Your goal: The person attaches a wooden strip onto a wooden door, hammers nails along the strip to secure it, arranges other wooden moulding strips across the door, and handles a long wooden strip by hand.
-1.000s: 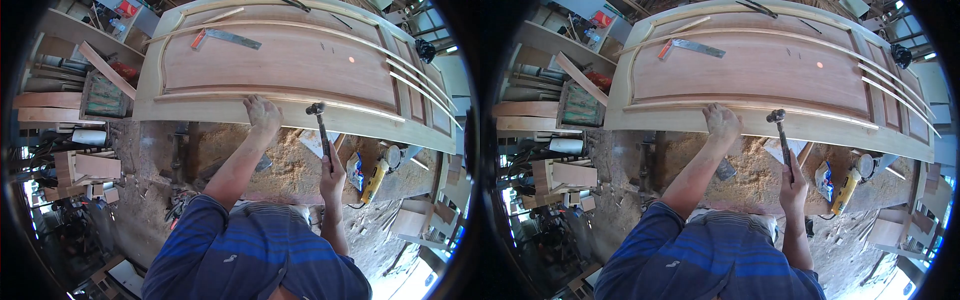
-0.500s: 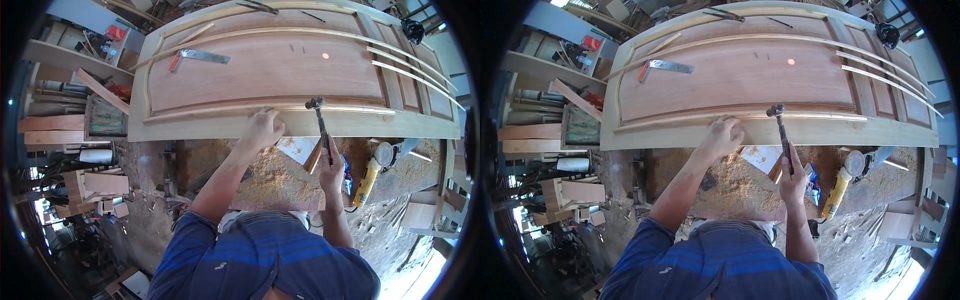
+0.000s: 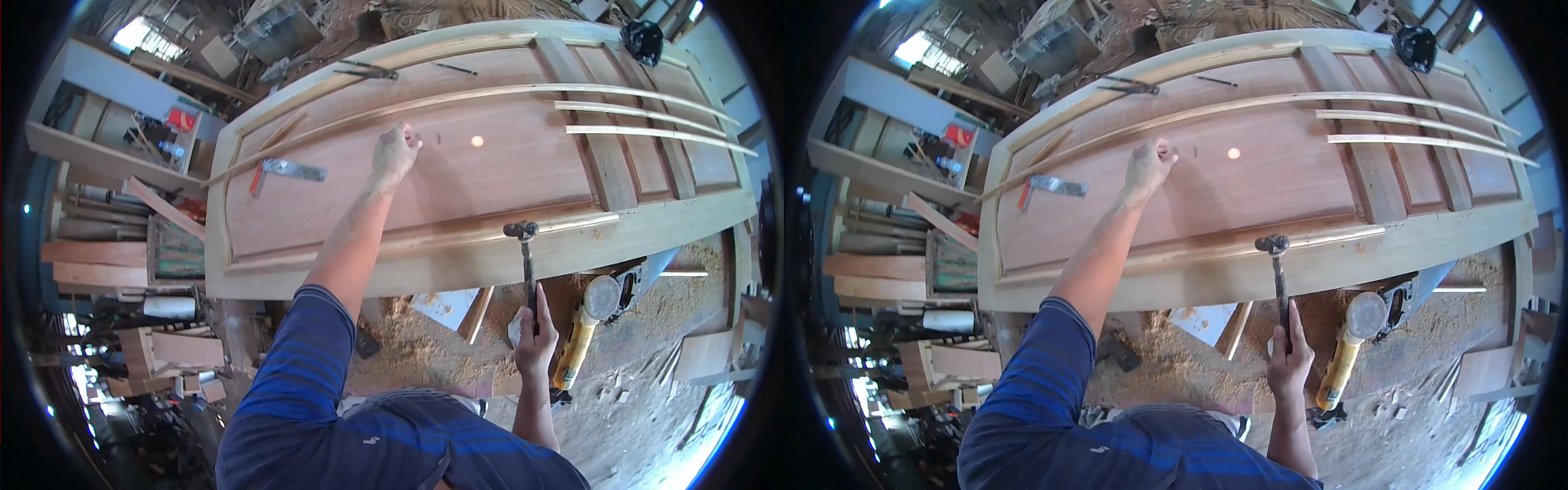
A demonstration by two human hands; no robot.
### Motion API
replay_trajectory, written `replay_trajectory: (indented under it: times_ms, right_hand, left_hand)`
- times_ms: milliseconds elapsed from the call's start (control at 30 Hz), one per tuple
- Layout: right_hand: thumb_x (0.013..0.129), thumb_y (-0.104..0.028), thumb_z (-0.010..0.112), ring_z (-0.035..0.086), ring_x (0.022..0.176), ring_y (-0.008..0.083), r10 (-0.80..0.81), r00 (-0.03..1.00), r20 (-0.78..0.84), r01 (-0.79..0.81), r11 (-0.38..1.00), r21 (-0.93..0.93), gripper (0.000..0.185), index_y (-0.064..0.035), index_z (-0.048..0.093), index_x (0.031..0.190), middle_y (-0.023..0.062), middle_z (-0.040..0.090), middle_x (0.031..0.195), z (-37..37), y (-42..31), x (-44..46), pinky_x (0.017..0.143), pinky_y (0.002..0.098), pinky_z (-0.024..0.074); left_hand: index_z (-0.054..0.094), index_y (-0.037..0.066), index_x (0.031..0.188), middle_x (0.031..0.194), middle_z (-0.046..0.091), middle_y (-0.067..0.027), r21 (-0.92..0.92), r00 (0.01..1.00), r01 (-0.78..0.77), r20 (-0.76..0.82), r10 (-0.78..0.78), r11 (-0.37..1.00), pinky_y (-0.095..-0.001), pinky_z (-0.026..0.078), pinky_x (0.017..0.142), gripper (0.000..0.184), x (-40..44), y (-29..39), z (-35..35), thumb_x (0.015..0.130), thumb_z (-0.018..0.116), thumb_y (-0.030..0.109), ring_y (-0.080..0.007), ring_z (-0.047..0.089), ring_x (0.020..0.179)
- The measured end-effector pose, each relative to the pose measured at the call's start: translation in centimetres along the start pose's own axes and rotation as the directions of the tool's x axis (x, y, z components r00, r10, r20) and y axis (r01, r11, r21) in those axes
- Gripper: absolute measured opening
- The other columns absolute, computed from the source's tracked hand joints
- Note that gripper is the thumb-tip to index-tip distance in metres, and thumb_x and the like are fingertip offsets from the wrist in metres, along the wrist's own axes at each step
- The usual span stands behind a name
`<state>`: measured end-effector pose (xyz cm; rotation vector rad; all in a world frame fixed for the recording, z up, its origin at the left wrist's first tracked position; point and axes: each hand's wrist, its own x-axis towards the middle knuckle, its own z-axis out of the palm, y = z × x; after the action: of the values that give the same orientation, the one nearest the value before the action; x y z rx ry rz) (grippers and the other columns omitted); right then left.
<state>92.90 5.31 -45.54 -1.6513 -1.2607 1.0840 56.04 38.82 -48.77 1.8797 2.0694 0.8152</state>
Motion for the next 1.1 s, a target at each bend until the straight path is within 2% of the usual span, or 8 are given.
replay_trajectory:
  times_ms: [33,200,433,533,600,733,933,1100]
  right_hand:
    - [0.111,-0.005,0.062,0.066,0.082,0.0089,-0.066,0.997,-0.047,0.066,0.998,-0.019,0.053,-0.0046,0.056,0.163,0.0157,0.082,0.120,0.1,0.3,0.1,0.076,0.0277,0.0565]
    - [0.111,-0.006,0.063,0.047,0.065,0.0056,-0.054,0.994,-0.097,0.057,0.998,0.035,0.054,-0.0068,0.055,0.165,-0.0005,0.054,0.074,0.2,0.1,0.8,0.060,0.0254,0.0444]
    - [0.112,-0.007,0.061,0.050,0.070,0.0065,-0.073,0.994,-0.079,0.075,0.997,0.018,0.053,-0.0054,0.054,0.165,0.0020,0.065,0.086,0.8,-0.6,2.1,0.065,0.0255,0.0470]
    - [0.113,-0.007,0.060,0.053,0.075,0.0077,-0.105,0.992,-0.066,0.106,0.994,0.008,0.052,-0.0044,0.054,0.165,0.0046,0.072,0.097,1.0,-1.0,2.3,0.071,0.0257,0.0496]
    - [0.113,-0.007,0.060,0.058,0.082,0.0084,-0.024,1.000,-0.006,0.024,0.999,0.020,0.052,-0.0036,0.054,0.164,0.0084,0.077,0.109,0.8,-1.6,1.8,0.078,0.0256,0.0521]
    - [0.116,-0.015,0.058,0.044,0.073,0.0026,-0.155,0.988,-0.002,0.155,0.988,0.009,0.052,-0.0026,0.051,0.167,-0.0050,0.062,0.092,2.8,0.0,0.8,0.062,0.0213,0.0372]
    - [0.117,-0.016,0.058,0.039,0.072,0.0011,-0.237,0.965,0.108,0.237,0.971,0.011,0.052,-0.0021,0.050,0.167,-0.0067,0.059,0.094,7.3,-4.3,-2.0,0.060,0.0208,0.0320]
    - [0.115,-0.008,0.058,0.049,0.076,0.0049,-0.208,0.954,0.216,0.211,0.977,0.013,0.052,-0.0001,0.052,0.165,0.0001,0.069,0.105,13.3,-8.1,-5.9,0.066,0.0224,0.0426]
  left_hand:
    - [0.074,0.004,0.123,0.105,0.085,-0.0123,0.019,0.999,-0.003,0.047,0.002,1.000,-0.0398,0.062,0.091,0.036,0.6,0.4,0.3,0.091,0.087,0.016,-0.0298,0.082,0.100]
    - [0.074,0.004,0.119,0.104,0.085,-0.0125,0.041,0.996,0.069,0.050,-0.071,0.997,-0.0384,0.062,0.089,0.033,2.1,0.6,1.7,0.090,0.086,0.012,-0.0267,0.082,0.099]
    - [0.072,0.005,0.116,0.102,0.084,-0.0123,0.029,0.991,0.091,0.094,-0.093,0.995,-0.0426,0.062,0.090,0.024,0.5,2.0,-0.1,0.093,0.078,0.005,-0.0292,0.081,0.098]
    - [0.068,0.001,0.118,0.107,0.082,-0.0140,-0.202,1.000,0.012,0.019,-0.008,0.979,-0.0411,0.064,0.088,0.022,-2.1,1.9,-2.6,0.099,0.076,0.005,-0.0267,0.081,0.098]
    - [0.064,-0.001,0.123,0.112,0.077,-0.0137,-0.523,0.993,0.120,0.076,-0.094,0.844,-0.0405,0.067,0.090,0.023,-5.0,0.4,-4.7,0.103,0.073,0.007,-0.0248,0.079,0.100]
    - [0.057,-0.004,0.128,0.113,0.070,-0.0130,-0.810,0.949,0.273,0.140,-0.281,0.519,-0.0407,0.070,0.093,0.023,-14.7,-2.4,-11.5,0.110,0.067,0.007,-0.0234,0.077,0.104]
    - [0.058,0.002,0.126,0.113,0.071,-0.0100,-0.902,0.789,0.405,0.261,-0.556,0.151,-0.0398,0.068,0.100,0.023,-30.1,-9.5,-19.8,0.107,0.070,0.006,-0.0223,0.076,0.105]
    - [0.068,0.002,0.119,0.114,0.074,-0.0071,-0.963,0.727,0.264,0.235,-0.645,-0.054,-0.0362,0.065,0.104,0.024,-38.4,-14.5,-22.7,0.099,0.082,0.001,-0.0199,0.076,0.107]
